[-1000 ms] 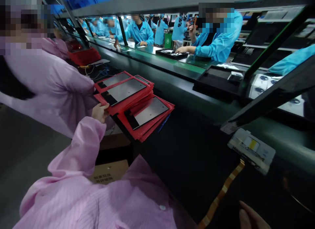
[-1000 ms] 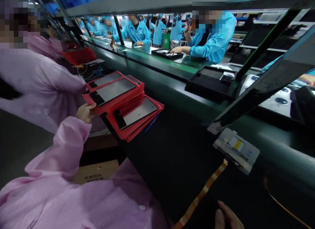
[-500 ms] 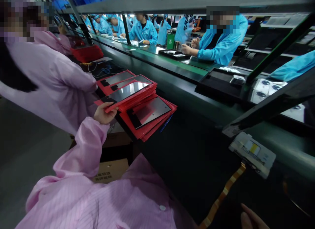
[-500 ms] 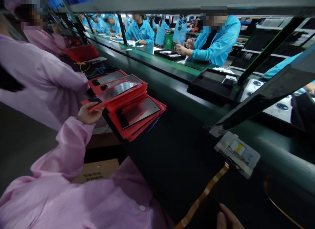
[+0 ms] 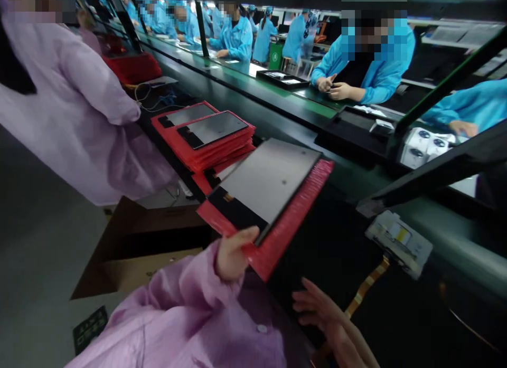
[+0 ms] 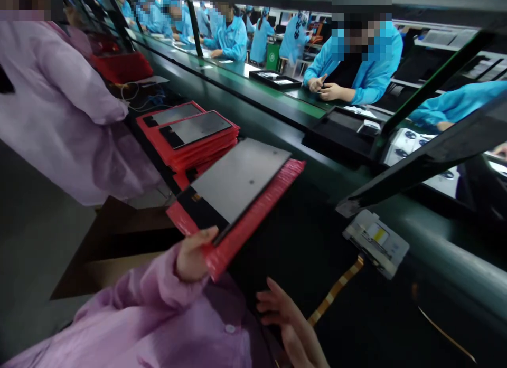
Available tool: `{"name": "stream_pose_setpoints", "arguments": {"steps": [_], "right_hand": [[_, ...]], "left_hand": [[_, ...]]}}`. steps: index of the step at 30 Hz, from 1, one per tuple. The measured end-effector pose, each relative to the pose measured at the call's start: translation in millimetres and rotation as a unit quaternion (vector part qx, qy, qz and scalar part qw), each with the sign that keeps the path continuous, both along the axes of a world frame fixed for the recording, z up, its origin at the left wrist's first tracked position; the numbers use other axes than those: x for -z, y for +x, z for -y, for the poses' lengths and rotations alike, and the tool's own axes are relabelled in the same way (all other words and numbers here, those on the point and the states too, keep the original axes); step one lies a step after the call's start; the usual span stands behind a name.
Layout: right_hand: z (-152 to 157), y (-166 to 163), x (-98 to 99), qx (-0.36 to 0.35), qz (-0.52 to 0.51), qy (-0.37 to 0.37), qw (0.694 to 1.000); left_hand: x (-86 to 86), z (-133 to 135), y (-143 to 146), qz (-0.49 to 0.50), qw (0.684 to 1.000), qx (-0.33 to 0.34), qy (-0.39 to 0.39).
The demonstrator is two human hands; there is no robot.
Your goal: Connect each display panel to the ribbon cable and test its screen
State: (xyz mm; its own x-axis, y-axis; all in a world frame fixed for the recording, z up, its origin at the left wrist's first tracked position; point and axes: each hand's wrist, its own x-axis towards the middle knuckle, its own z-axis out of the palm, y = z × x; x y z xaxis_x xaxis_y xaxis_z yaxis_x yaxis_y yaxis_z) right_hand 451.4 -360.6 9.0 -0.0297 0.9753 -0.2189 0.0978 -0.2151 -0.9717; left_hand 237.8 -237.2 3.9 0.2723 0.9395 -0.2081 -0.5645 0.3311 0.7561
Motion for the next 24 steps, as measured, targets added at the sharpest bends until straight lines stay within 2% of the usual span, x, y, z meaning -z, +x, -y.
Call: {"name": "stream_pose_setpoints", "arguments": {"steps": [2,4,7,10,12,14,16,18,19,20,21,23,24], "right_hand": [[-10.7,-10.0,-0.5,0.040,-0.137,-0.037,0.989],[-13.9,-9.6,-1.2,0.123,-0.199,-0.069,0.970],[-12.6,0.0,-6.8,0.220,-0.187,-0.110,0.951],[-15.1,10.4,-11.3,0.288,-0.144,-0.148,0.935],[-19.4,16.9,-10.4,0.282,-0.137,-0.159,0.936],[-24.2,24.4,-7.4,0.248,-0.145,-0.159,0.945],[-28.8,33.0,-4.1,0.215,-0.137,-0.146,0.956],[-33.9,41.9,-0.9,0.174,-0.108,-0.129,0.970],[-36.7,46.2,1.0,0.152,-0.089,-0.120,0.977],[-39.6,50.3,3.5,0.131,-0.067,-0.111,0.983],[-42.5,54.1,6.7,0.115,-0.039,-0.099,0.988],[-47.5,60.2,15.0,0.102,0.048,-0.070,0.991],[-49.2,62.3,19.8,0.104,0.097,-0.059,0.988]], "left_hand": [[1.5,31.2,31.8,0.030,0.999,0.041,-0.017],[2.9,55.9,52.8,0.037,0.997,0.064,-0.030],[7.1,76.2,66.0,0.022,0.991,0.130,-0.030],[16.0,80.5,68.0,-0.021,0.981,0.191,-0.028],[25.4,79.5,66.8,-0.067,0.969,0.235,-0.020],[35.7,77.4,62.7,-0.079,0.948,0.308,-0.020],[42.5,73.6,53.5,-0.068,0.905,0.421,-0.002],[42.5,66.3,39.2,-0.072,0.845,0.526,0.070],[40.0,60.9,30.8,-0.092,0.817,0.556,0.123],[36.3,54.1,22.2,-0.106,0.801,0.568,0.157],[32.0,46.0,14.1,-0.127,0.800,0.557,0.184],[23.9,25.4,1.3,-0.185,0.825,0.490,0.212],[21.0,13.2,-2.6,-0.231,0.844,0.431,0.221]]}}
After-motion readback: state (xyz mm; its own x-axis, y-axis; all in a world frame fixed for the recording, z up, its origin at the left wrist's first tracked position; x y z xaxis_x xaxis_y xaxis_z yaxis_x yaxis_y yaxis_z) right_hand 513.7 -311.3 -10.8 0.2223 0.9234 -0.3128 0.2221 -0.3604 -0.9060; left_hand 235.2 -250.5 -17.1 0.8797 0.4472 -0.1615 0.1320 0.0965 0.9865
